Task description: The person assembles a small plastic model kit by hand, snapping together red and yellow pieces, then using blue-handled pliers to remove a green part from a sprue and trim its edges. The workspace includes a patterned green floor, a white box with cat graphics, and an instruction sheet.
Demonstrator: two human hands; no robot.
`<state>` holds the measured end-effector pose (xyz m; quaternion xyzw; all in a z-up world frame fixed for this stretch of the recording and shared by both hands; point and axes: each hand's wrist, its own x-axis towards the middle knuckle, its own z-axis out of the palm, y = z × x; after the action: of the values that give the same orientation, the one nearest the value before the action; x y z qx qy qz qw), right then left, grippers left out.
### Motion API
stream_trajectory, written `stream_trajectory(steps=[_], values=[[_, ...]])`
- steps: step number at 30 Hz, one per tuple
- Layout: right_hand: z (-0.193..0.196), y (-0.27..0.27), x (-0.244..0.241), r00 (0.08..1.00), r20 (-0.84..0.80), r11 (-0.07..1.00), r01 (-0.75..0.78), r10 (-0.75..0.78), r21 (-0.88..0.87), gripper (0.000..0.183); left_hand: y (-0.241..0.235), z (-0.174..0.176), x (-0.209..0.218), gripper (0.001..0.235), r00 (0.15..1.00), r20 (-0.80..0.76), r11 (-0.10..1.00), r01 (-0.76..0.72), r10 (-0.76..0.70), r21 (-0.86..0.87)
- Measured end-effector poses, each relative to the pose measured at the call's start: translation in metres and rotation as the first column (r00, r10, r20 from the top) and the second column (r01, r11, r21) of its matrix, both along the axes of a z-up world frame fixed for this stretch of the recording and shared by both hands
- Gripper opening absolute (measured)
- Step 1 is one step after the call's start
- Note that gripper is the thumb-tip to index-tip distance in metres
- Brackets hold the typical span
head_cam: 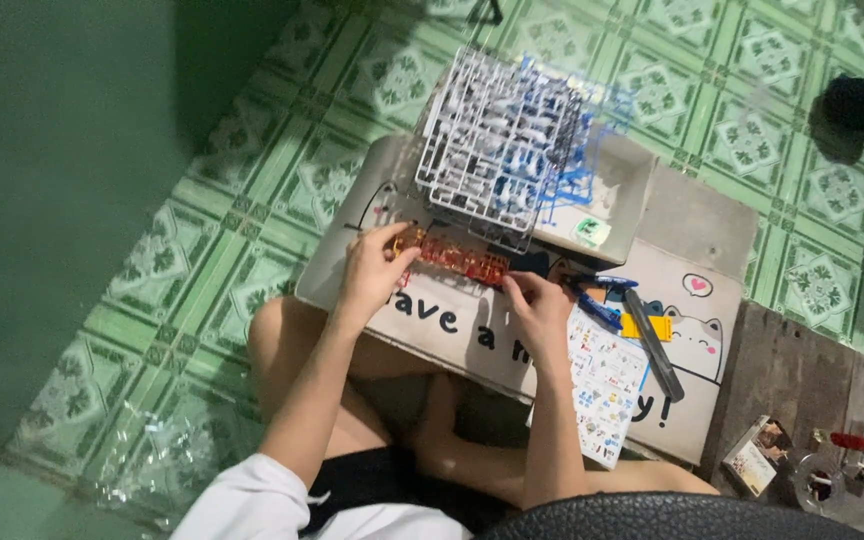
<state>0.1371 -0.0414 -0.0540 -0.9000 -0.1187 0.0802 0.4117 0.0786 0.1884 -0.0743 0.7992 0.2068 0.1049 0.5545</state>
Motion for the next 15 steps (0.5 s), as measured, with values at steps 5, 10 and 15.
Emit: stream_trajectory(steps=[5,10,15], values=[[0.008,0.004,-0.003,0.998,0.043,0.999,0.036,-0.036,0.005,0.023,0.007,0.016,-0.003,0.045,1.000,0.018,0.963,0.017,-0.013,-0.267],[0.015,0.012,-0.008,0.984,0.171,0.998,0.035,-0.042,0.045,0.029,0.014,0.009,-0.006,0.035,0.995,0.065,0.899,0.096,-0.075,-0.427],[0.004,0.021,-0.017,0.680,0.642,0.934,-0.285,0.355,-0.216,0.055,0.018,0.007,-0.017,0.030,0.986,0.151,0.915,0.121,-0.067,-0.385]])
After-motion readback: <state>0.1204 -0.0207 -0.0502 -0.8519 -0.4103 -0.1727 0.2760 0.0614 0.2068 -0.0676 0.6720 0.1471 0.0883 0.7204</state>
